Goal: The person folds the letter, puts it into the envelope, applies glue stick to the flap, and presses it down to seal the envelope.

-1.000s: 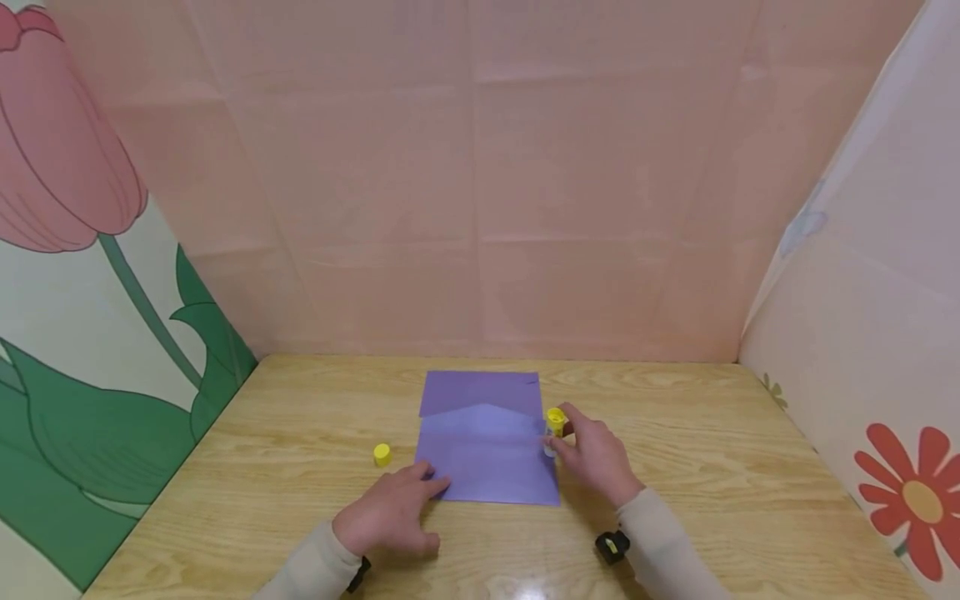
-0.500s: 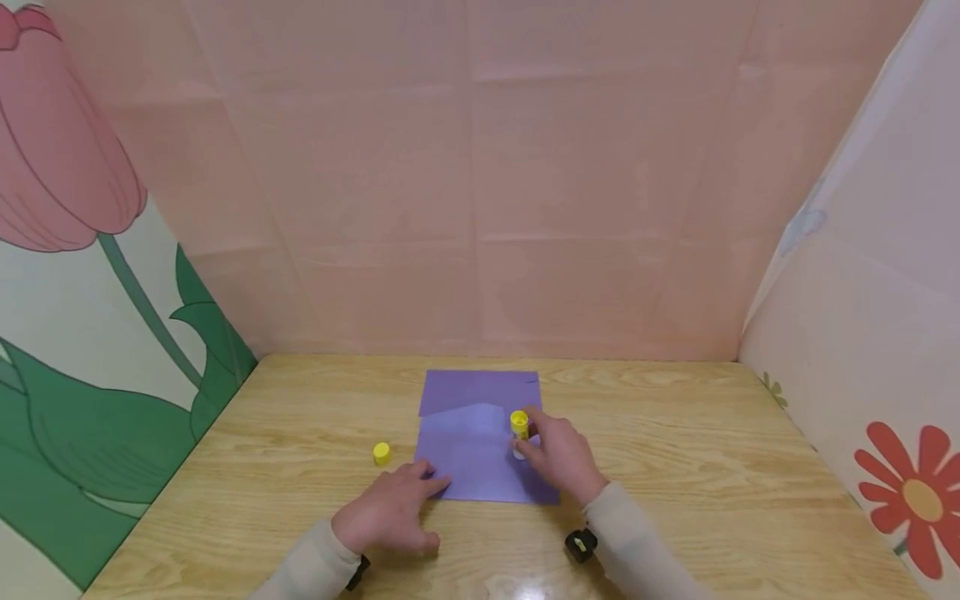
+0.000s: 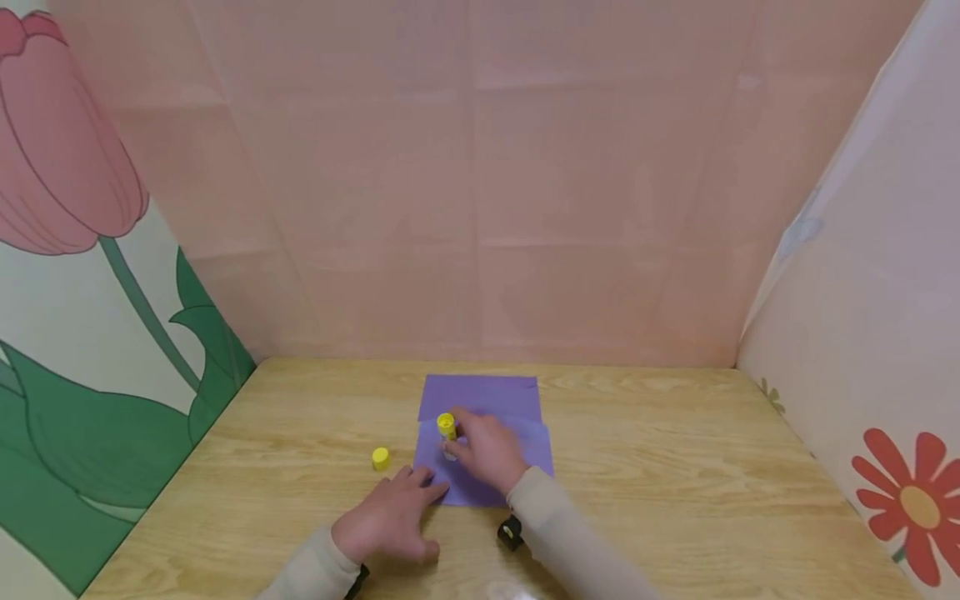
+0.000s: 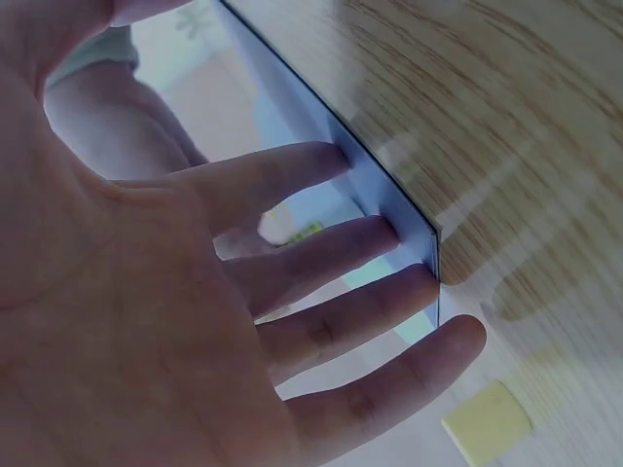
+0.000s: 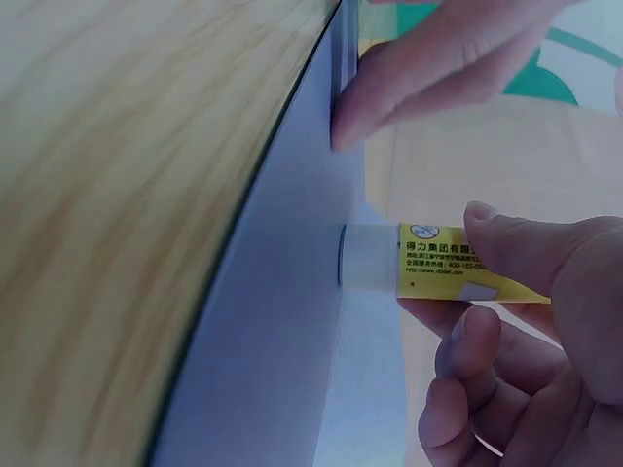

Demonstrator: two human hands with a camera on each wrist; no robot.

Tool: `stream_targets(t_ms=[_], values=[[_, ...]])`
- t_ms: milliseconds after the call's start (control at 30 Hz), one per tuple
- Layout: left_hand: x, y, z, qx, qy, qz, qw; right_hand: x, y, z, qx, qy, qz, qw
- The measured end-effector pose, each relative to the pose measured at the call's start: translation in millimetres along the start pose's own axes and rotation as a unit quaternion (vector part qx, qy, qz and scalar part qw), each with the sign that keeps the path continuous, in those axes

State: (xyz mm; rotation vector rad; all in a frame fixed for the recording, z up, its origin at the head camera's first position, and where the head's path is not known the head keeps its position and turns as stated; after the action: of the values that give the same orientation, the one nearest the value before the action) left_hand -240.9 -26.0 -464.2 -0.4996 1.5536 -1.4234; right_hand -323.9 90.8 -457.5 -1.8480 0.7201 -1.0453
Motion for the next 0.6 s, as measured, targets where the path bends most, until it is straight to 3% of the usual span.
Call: stream_targets(t_ms=[267, 600], values=[[-2.0, -1.6, 3.3, -0.030, 0.018, -0.022, 0.9991, 27, 14, -16, 0.023, -0.024, -0.024, 0.999], [-1.2, 0.0, 3.5, -0.016, 0.008, -0.013, 0.9998, 32, 22, -21, 0.016, -0.016, -0.029, 0.999]])
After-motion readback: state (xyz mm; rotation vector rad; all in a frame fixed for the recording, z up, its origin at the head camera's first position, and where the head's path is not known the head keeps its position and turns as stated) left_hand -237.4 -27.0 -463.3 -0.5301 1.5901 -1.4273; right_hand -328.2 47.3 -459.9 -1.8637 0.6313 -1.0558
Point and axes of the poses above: each hand's wrist, its own z-axis away from the middle knuckle, its own y-axis out of the palm, x = y × z, the point moved 7 cm from there along -z, towards the middle knuckle, and after that the axes turned 10 degrees about z, right-handed, at the moved point
